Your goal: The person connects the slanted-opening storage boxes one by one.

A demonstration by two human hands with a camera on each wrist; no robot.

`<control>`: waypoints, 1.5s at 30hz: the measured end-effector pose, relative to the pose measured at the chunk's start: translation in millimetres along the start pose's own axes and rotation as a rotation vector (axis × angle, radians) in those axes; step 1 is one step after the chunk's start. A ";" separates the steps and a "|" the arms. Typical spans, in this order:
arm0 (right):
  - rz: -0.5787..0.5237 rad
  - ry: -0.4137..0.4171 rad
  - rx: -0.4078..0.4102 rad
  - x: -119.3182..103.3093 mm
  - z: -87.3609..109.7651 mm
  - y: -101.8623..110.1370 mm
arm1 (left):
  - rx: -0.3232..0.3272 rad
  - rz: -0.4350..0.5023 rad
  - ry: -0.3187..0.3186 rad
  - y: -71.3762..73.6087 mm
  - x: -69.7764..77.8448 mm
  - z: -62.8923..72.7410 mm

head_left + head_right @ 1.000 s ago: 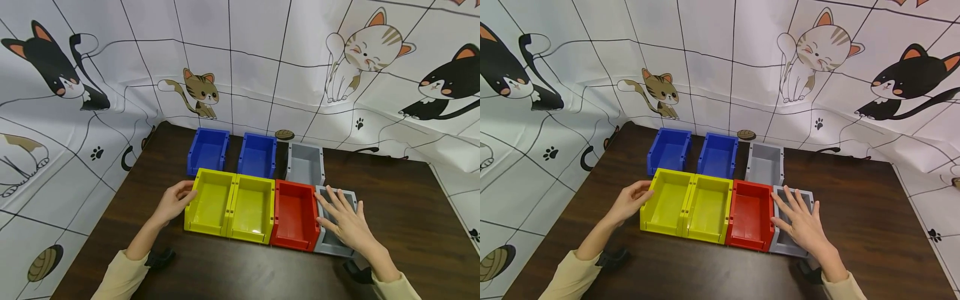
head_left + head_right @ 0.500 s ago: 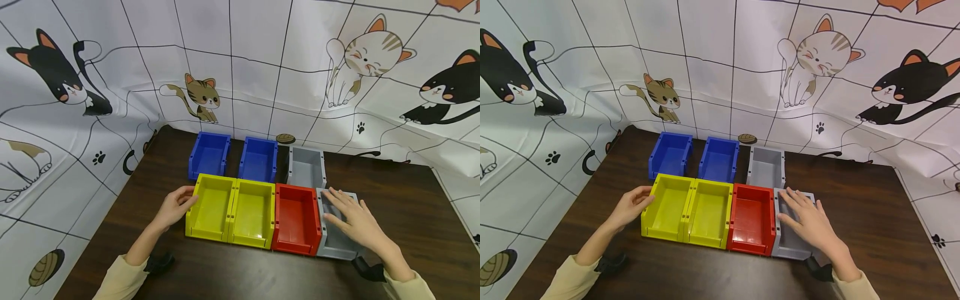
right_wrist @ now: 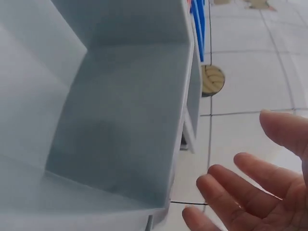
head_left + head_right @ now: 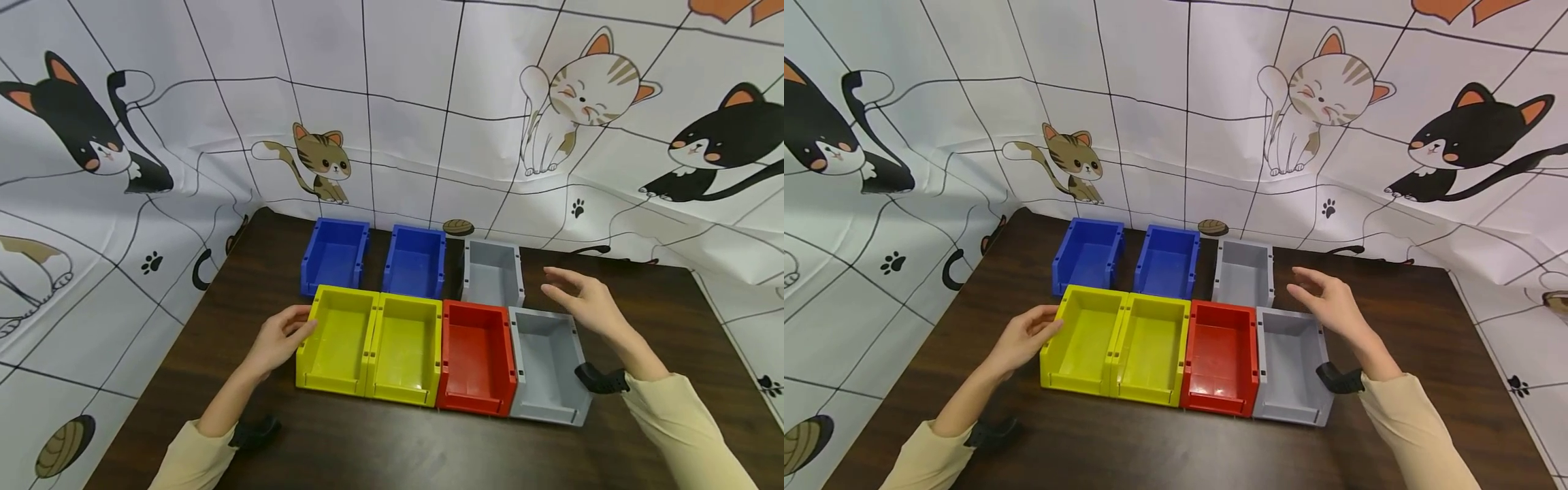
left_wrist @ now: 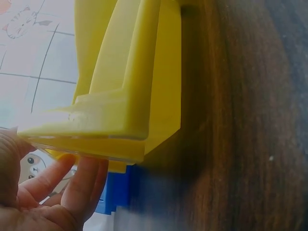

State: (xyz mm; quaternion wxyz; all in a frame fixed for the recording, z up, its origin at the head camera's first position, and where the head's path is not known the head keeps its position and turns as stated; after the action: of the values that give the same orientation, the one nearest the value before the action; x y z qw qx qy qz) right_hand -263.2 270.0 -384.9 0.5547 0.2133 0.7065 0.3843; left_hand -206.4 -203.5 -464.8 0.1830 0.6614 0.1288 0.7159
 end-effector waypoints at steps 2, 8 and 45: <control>-0.039 -0.024 -0.002 5.5 -8.6 -1.6 | 0.003 0.000 0.001 1.3 -1.5 0.3; -0.173 -0.126 -0.058 19.4 -31.9 -12.0 | -0.003 0.004 0.000 3.8 -3.1 1.2; -0.230 -0.292 -0.083 37.4 -76.7 -40.8 | -0.021 0.033 0.010 2.9 -0.8 0.4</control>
State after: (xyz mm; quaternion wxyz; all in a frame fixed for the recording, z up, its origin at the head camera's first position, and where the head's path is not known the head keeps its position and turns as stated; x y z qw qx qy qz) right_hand -341.8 248.6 -433.0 0.6998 0.1616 0.6218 0.3122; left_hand -206.3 -206.4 -464.3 0.1774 0.6580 0.1114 0.7233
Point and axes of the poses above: each hand's wrist, its own z-axis away from the middle knuckle, its own y-axis out of the back of the hand, x = y × z, the point moved 8 cm from there along -z, towards the middle knuckle, and after that the axes turned 6 degrees about y, right-handed, at the moved point
